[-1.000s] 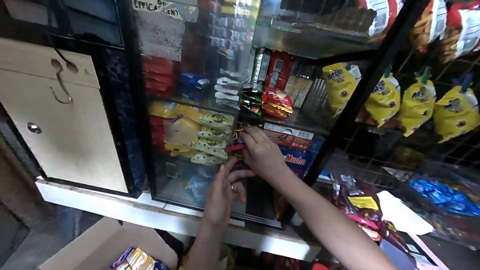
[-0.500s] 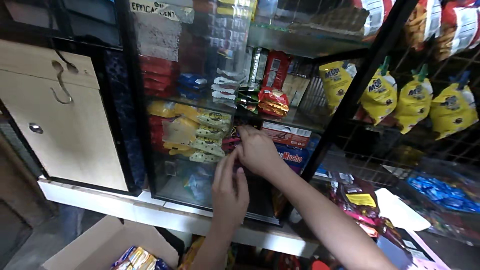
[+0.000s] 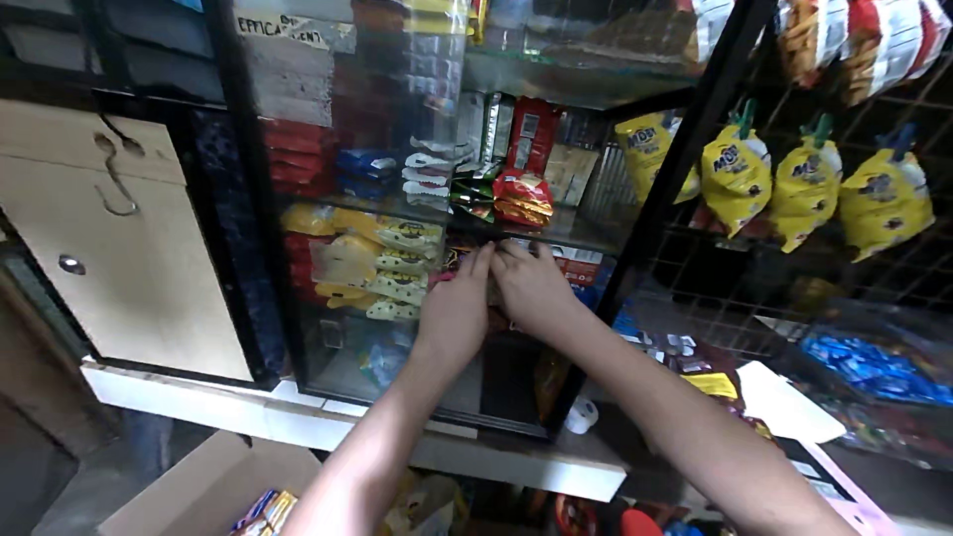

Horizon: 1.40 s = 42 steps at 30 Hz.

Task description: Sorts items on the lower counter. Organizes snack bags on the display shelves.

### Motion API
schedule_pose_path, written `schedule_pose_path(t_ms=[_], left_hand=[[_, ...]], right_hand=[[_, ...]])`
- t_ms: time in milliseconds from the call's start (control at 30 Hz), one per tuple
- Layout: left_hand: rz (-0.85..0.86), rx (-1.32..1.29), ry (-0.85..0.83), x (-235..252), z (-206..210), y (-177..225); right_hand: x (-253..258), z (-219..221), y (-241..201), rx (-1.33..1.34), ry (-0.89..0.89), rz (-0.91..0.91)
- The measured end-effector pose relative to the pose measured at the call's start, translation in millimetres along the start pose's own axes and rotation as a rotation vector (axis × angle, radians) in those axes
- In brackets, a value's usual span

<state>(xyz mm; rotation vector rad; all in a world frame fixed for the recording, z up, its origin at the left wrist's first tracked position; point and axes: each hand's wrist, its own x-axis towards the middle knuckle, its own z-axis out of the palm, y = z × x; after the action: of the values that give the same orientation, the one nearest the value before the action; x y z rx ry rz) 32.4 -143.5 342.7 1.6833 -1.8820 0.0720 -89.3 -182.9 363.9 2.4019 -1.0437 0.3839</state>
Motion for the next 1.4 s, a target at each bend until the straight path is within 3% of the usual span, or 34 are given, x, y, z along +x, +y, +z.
schedule_pose_path(t_ms=[167, 267, 467, 567, 767, 867, 1000, 1067, 1167, 1233, 1400], left_hand=[[0.012, 0.070, -0.005, 1, -10, -10], [-0.062, 0.124, -0.051, 0, -18, -2], [-0.117, 0.351, -0.179, -2, -28, 19], [-0.105, 0.366, -0.207, -1, -27, 25], [-0.027, 0.277, -0.212, 13, -20, 11], [-0.024, 0.234, -0.165, 13, -16, 6], [0.188, 0.086, 0.204, 1, 10, -19], [0.277, 0.021, 0.376, -11, 23, -28], [0.312, -0.138, 0.530, -38, 37, -27], [0.310, -0.197, 0.591, -53, 47, -23], [0.306, -0.381, 0.564, -68, 70, 0]], right_hand=[[-7, 7, 17, 0.031, 0.050, -0.073], [-8, 1, 18, 0.018, -0.046, -0.062], [-10, -2, 17, 0.068, -0.073, -0.057], [-30, 4, 16, 0.059, 0.055, -0.107], [-107, -9, 40, 0.165, 0.508, -0.236], [-153, -22, 86, 0.185, 0.592, -0.053], [-215, -28, 163, 0.165, 0.573, 0.313], [-243, -24, 191, 0.178, 0.449, 0.585], [-268, -13, 219, 0.249, 0.076, 1.010], [-276, 6, 232, 0.323, -0.164, 1.129], [-280, 63, 249, 0.411, -0.438, 1.272]])
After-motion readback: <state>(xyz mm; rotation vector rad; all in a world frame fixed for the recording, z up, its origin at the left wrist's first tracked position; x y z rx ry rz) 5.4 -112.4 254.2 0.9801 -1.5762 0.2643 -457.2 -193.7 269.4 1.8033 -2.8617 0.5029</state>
